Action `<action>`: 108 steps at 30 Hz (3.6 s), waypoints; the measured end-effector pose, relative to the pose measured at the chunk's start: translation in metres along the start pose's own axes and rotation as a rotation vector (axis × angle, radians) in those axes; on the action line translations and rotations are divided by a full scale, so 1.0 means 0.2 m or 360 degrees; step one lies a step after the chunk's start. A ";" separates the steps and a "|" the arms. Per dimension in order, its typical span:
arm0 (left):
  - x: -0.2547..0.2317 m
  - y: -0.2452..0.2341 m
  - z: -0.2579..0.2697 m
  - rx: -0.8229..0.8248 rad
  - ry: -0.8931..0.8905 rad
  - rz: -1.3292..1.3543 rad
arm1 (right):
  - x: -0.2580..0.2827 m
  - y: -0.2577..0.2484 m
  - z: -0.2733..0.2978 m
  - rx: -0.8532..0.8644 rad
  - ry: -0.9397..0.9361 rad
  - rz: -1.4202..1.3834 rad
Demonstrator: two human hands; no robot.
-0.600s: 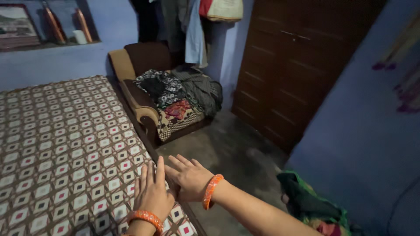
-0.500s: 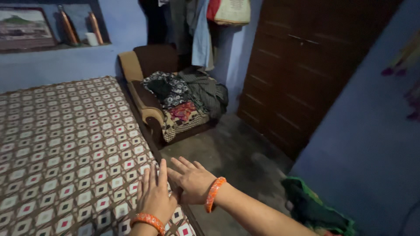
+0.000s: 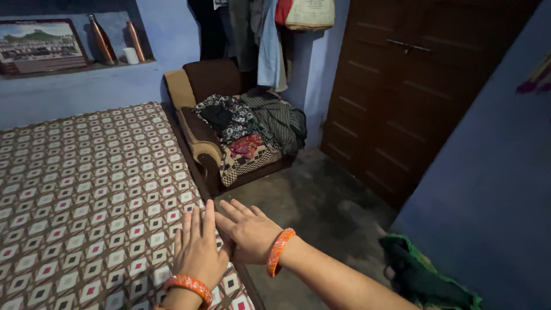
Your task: The person smooths out the bedsheet by hand and places a pillow onto the bed near the headboard.
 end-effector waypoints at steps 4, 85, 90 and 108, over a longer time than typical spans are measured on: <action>-0.04 0.01 -0.03 -0.0050 0.0061 0.0059 | -0.05 -0.04 0.01 0.0093 0.0061 -0.0031; 0.39 -0.11 -0.82 -0.0728 -0.0808 -0.0310 | -0.53 0.20 -1.23 -0.0009 -0.1265 -0.0134; 0.46 -0.12 -0.92 -0.0743 -0.0744 -0.0349 | -0.54 0.24 -1.36 0.0166 -0.1151 -0.0017; 0.64 -0.08 -1.09 -0.0727 -0.0886 -0.0467 | -0.55 0.24 -1.57 0.0051 -0.1316 0.0050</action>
Point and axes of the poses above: each hand's wrist, its own z-axis away from the middle knuckle, its own y-axis out of the palm, x = y × z, the point moved 7 cm from there along -z, towards the middle knuckle, and after that the axes turned 7 degrees about -y, right-handed, at the moved point
